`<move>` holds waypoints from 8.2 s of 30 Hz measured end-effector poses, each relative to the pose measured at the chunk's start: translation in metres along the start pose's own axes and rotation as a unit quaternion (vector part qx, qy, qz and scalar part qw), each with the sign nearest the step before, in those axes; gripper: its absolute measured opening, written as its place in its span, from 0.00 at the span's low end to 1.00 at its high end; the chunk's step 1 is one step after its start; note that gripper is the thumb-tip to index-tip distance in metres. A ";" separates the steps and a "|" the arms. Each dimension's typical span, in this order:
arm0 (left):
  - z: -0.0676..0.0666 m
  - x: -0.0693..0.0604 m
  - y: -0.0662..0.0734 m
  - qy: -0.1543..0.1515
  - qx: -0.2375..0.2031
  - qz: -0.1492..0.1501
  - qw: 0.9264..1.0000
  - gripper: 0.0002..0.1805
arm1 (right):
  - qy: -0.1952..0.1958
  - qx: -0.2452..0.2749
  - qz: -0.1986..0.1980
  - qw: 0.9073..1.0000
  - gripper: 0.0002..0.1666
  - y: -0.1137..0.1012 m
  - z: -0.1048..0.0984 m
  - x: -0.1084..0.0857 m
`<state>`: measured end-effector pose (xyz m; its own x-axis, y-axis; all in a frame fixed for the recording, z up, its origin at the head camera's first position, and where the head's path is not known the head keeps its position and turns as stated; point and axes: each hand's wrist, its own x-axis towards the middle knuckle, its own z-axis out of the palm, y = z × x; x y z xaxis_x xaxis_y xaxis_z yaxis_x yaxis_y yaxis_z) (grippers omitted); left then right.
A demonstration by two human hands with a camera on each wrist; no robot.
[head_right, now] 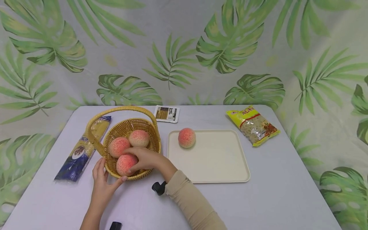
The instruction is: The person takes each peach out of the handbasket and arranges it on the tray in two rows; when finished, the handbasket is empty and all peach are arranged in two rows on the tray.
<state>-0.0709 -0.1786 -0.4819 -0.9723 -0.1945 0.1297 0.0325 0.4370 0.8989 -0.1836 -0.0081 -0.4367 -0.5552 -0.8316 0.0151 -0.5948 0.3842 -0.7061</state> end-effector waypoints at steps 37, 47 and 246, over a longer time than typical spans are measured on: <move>0.001 0.001 0.000 0.001 -0.004 -0.006 1.000 0.60 | 0.226 0.102 -0.047 0.968 0.39 -0.013 -0.018 -0.046; 0.000 0.001 0.002 -0.003 -0.002 -0.016 1.000 0.60 | 0.357 0.144 -0.054 0.921 0.38 -0.010 -0.057 -0.103; 0.002 0.000 -0.001 0.006 -0.003 0.002 1.000 0.59 | 0.296 0.142 -0.044 0.944 0.36 -0.005 -0.013 -0.014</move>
<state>-0.0712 -0.1773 -0.4836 -0.9693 -0.2039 0.1377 0.0372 0.4315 0.9013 -0.1806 0.0075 -0.4240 -0.7880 -0.4536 0.4163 -0.5212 0.1315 -0.8432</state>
